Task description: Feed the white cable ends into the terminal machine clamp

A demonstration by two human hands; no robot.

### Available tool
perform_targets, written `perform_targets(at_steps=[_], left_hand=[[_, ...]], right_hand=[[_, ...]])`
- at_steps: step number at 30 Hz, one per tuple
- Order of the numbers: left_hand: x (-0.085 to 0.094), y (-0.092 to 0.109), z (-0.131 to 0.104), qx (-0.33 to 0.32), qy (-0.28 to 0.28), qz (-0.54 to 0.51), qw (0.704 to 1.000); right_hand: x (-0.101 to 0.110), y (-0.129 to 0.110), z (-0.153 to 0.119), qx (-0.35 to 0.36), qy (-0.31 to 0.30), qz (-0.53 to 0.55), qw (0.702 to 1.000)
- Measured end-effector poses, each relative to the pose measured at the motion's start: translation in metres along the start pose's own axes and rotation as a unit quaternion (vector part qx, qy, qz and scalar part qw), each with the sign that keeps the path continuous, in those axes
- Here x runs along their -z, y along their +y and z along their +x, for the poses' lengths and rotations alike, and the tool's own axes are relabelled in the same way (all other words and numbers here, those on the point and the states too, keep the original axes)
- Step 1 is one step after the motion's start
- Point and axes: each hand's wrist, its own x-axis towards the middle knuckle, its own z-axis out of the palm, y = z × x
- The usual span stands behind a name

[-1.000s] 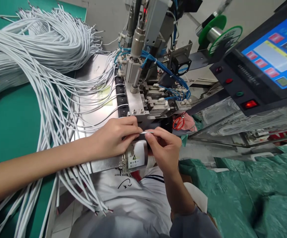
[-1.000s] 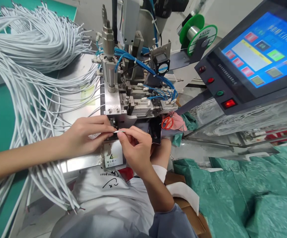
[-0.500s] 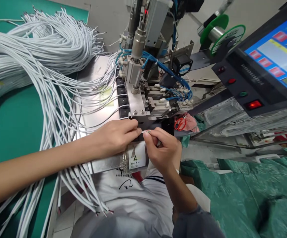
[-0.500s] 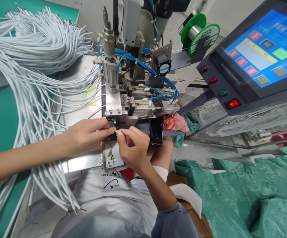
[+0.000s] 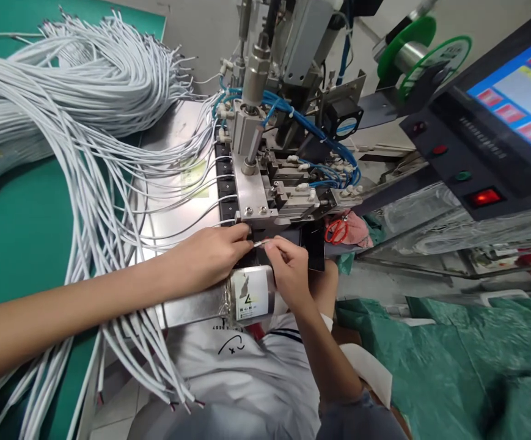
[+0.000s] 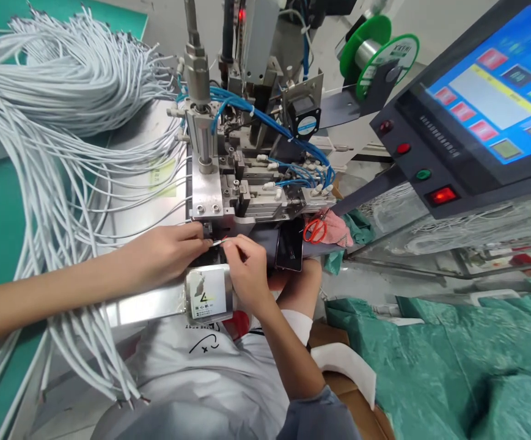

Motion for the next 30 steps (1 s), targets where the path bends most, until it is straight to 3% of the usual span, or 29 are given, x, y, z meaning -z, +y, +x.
perform_targets(at_steps=[4, 9, 14, 23, 30], left_hand=[[0.0, -0.005, 0.002, 0.012, -0.038, 0.0, 0.999], [-0.004, -0.005, 0.002, 0.014, -0.04, 0.022, 0.999], [-0.008, -0.004, 0.001, 0.01, -0.021, 0.042, 0.999], [-0.005, -0.002, 0.001, -0.01, -0.041, 0.105, 0.994], [-0.006, -0.004, 0.001, -0.011, -0.045, 0.091, 0.995]], right_hand=[[0.001, 0.015, 0.007, -0.059, -0.007, 0.046, 0.997], [-0.004, 0.019, 0.01, -0.088, -0.034, 0.085, 0.992], [-0.005, 0.023, 0.011, -0.1, -0.051, 0.107, 0.988], [-0.004, 0.028, 0.011, -0.106, -0.08, 0.12, 0.984], [-0.004, 0.03, 0.014, -0.099, -0.087, 0.107, 0.986]])
